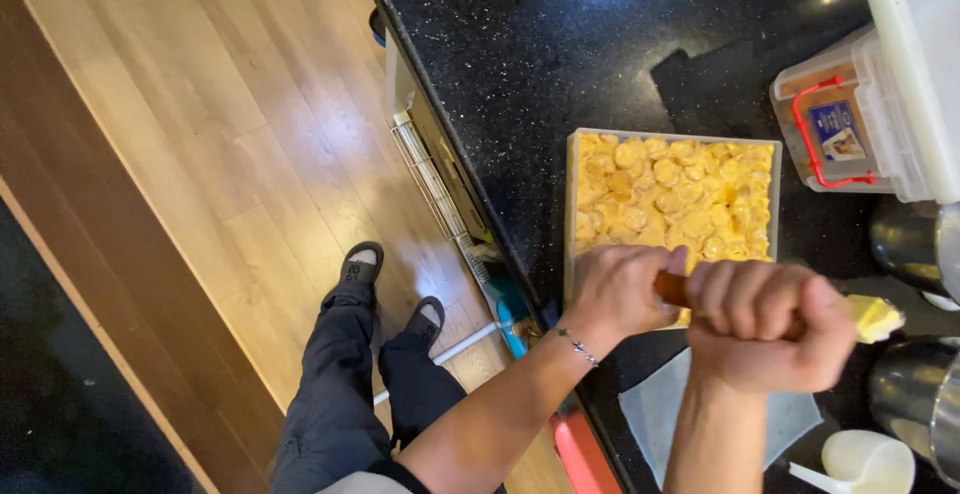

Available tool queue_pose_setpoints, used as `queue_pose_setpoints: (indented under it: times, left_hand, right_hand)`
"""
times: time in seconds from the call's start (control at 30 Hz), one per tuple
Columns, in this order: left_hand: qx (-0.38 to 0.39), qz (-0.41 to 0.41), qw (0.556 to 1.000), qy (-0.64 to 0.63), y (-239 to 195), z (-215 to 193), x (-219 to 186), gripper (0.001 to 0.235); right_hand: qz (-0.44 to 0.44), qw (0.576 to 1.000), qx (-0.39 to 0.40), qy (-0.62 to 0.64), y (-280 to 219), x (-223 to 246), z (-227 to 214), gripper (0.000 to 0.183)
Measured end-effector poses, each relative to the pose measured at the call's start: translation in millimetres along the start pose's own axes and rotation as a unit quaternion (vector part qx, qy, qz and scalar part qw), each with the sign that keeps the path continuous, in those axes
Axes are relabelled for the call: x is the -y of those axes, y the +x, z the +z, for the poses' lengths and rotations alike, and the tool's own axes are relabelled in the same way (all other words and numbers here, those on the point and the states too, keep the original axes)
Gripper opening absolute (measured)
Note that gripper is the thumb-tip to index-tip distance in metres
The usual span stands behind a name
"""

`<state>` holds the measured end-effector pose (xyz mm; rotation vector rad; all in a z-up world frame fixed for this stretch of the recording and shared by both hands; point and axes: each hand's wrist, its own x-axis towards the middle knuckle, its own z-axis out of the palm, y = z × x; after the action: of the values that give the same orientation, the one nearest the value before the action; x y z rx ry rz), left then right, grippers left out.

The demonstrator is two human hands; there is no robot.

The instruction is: Using a rolling pin to flatten and compact a mixture in a rectangular baking tray.

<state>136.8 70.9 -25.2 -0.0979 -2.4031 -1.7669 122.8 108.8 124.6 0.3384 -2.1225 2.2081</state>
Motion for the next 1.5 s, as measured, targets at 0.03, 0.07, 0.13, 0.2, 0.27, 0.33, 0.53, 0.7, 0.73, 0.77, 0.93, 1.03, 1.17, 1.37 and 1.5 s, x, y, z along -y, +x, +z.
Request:
queue_pose_setpoints:
  times: [0.03,0.07,0.13,0.2,0.27,0.33,0.53,0.7,0.73,0.77,0.93,1.03,1.17,1.37,1.5]
  left_hand:
    - [-0.08,0.053,0.995,-0.033,2.1,-3.1,1.4,0.037]
    - [-0.158,0.107,0.979,-0.067,3.9,-6.1,2.6,0.048]
    - [-0.18,0.114,0.973,-0.089,-0.5,-1.5,8.3,0.05]
    - [-0.203,0.127,0.965,-0.109,0.3,-2.4,8.2,0.052]
    - [-0.235,0.122,0.961,-0.075,0.3,-5.4,3.5,0.067]
    - [-0.199,0.109,0.973,-0.054,-2.2,-6.8,-2.3,0.057]
    - [-0.093,0.134,0.986,-0.033,-8.4,15.6,-20.7,0.031]
    - [-0.081,0.104,0.991,-0.003,-18.8,6.0,-7.9,0.033]
    - [-0.107,0.099,0.989,-0.01,-19.4,3.5,-4.9,0.041]
    - [-0.133,0.096,0.986,-0.019,-18.3,2.4,-2.1,0.05]
    - [-0.203,0.122,0.968,-0.088,-20.5,3.1,2.9,0.056]
    - [-0.174,0.1,0.979,-0.046,-23.0,6.8,-4.9,0.046]
    - [-0.059,0.101,0.993,-0.03,-29.1,2.8,-35.2,0.038]
    - [-0.075,0.065,0.995,-0.015,-43.8,10.0,-18.6,0.04]
    - [-0.101,0.086,0.99,-0.037,-47.3,5.7,-7.6,0.029]
  right_hand:
    - [-0.024,1.0,-0.007,0.015,-1.4,-4.4,5.8,0.051]
    - [-0.048,0.998,-0.013,0.031,-3.1,-8.6,11.4,0.05]
    - [-0.046,0.998,0.003,0.049,-16.0,-17.6,9.3,0.049]
    - [-0.049,0.996,0.021,0.069,-23.7,-23.5,10.2,0.048]
    - [-0.09,0.994,-0.002,0.062,-30.7,-28.6,11.4,0.048]
    - [-0.054,0.998,0.0,0.039,-22.0,-12.3,4.5,0.048]
    - [-0.029,0.999,-0.015,-0.004,-26.0,23.3,-27.7,0.052]
    - [-0.011,0.999,-0.019,0.035,-25.4,5.7,-14.3,0.053]
    - [-0.026,0.999,-0.014,0.042,-26.0,2.6,-7.1,0.05]
    - [-0.044,0.998,-0.011,0.047,-25.6,-0.5,-1.2,0.047]
    - [-0.051,0.996,0.026,0.074,-35.6,-16.3,0.3,0.05]
    - [-0.035,0.997,0.02,0.062,-30.0,-4.8,-7.1,0.05]
    - [-0.024,0.999,-0.004,0.02,-41.6,23.8,-35.1,0.052]
    - [0.008,1.0,-0.026,0.002,-40.1,17.6,-13.9,0.05]
    - [-0.025,0.999,-0.04,0.005,-52.3,2.4,-4.4,0.049]
